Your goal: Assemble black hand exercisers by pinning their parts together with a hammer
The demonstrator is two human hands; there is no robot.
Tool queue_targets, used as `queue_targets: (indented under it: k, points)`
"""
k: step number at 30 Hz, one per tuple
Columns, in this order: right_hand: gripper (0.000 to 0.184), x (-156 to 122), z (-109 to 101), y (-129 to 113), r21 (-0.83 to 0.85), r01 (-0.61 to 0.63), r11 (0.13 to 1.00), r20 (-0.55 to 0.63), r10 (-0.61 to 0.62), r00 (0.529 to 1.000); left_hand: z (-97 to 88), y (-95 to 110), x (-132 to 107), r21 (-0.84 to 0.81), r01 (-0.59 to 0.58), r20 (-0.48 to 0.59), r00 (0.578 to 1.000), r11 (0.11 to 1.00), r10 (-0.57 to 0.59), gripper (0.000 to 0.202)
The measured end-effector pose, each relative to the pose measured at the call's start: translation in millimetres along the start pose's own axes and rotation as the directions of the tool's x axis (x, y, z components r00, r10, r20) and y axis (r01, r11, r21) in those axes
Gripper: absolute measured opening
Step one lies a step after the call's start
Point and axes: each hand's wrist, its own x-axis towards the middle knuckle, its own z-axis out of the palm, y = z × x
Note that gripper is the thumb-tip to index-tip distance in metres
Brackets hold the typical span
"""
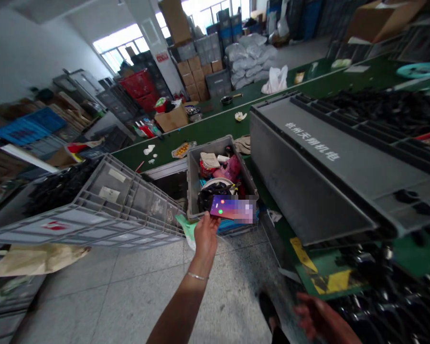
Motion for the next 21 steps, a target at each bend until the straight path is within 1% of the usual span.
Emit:
queue_targets:
  k: [1, 2, 3, 5, 7, 8, 10, 12, 13, 15, 16, 17, 19, 21]
  points:
    - [0.057, 0.7, 6.2, -4.6, 0.091, 0.002, 0.996, 0.059, -0.007, 0.998, 0.3, -6.9, -23.0, -0.018, 0.036, 0.008, 0.999, 0.999, -0.035, 0.028]
    - [0.059, 1.7, 13.4, -12.2, 0.193, 0.038, 0.98, 0.113, -0.061, 0.992, 1.5, -13.9, -45.9, -0.027, 0.07, 0.02, 0.997, 0.997, -0.069, 0.028]
    - [0.06, 2.6, 20.6, -22.2, 0.286, 0.08, 0.955, 0.134, -0.122, 0.983, 3.7, -20.8, -68.2, -0.03, 0.103, 0.035, 0.994, 0.994, -0.102, 0.027]
    - [0.059, 1.9, 31.6, -45.3, 0.443, 0.165, 0.881, 0.086, -0.225, 0.97, 10.6, -34.5, -110.9, -0.02, 0.176, 0.07, 0.982, 0.984, -0.174, 0.025]
    - [0.06, -5.4, 33.2, -66.2, 0.547, 0.216, 0.809, 0.043, -0.285, 0.958, 19.8, -48.8, -150.1, 0.002, 0.253, 0.093, 0.963, 0.967, -0.252, 0.023]
    - [0.061, -11.9, 29.9, -74.1, 0.577, 0.224, 0.785, 0.023, -0.29, 0.957, 24.6, -56.6, -168.6, 0.016, 0.289, 0.1, 0.952, 0.957, -0.289, 0.022]
    - [0.06, -29.5, 15.6, -84.0, 0.624, 0.238, 0.745, -0.011, -0.297, 0.955, 33.4, -73.3, -203.5, 0.05, 0.356, 0.117, 0.926, 0.933, -0.359, 0.021]
    - [0.059, -49.8, -6.7, -87.3, 0.66, 0.278, 0.698, -0.058, -0.321, 0.945, 39.4, -91.0, -236.4, 0.087, 0.421, 0.15, 0.891, 0.903, -0.429, 0.021]
    - [0.06, -60.0, -20.1, -87.5, 0.671, 0.308, 0.674, -0.09, -0.339, 0.937, 41.1, -99.7, -252.1, 0.107, 0.458, 0.174, 0.865, 0.882, -0.47, 0.02]
    - [0.061, -80.2, -50.8, -86.5, 0.675, 0.351, 0.649, -0.146, -0.35, 0.925, 42.4, -115.4, -281.3, 0.144, 0.538, 0.228, 0.798, 0.831, -0.557, 0.018]
    - [0.061, -90.5, -67.5, -85.7, 0.672, 0.355, 0.65, -0.158, -0.342, 0.926, 42.7, -122.2, -294.8, 0.161, 0.579, 0.265, 0.755, 0.799, -0.6, 0.019]
    - [0.06, -101.4, -85.0, -84.6, 0.672, 0.345, 0.656, -0.156, -0.33, 0.931, 43.5, -128.5, -307.6, 0.175, 0.622, 0.307, 0.702, 0.763, -0.642, 0.021]
    - [0.059, -125.4, -121.1, -80.8, 0.678, 0.301, 0.67, -0.114, -0.309, 0.944, 48.3, -140.6, -332.3, 0.208, 0.703, 0.393, 0.577, 0.68, -0.716, 0.025]
    - [0.06, -152.2, -157.8, -73.8, 0.687, 0.254, 0.681, -0.05, -0.304, 0.951, 58.5, -154.3, -357.9, 0.285, 0.767, 0.447, 0.424, 0.575, -0.787, 0.04]
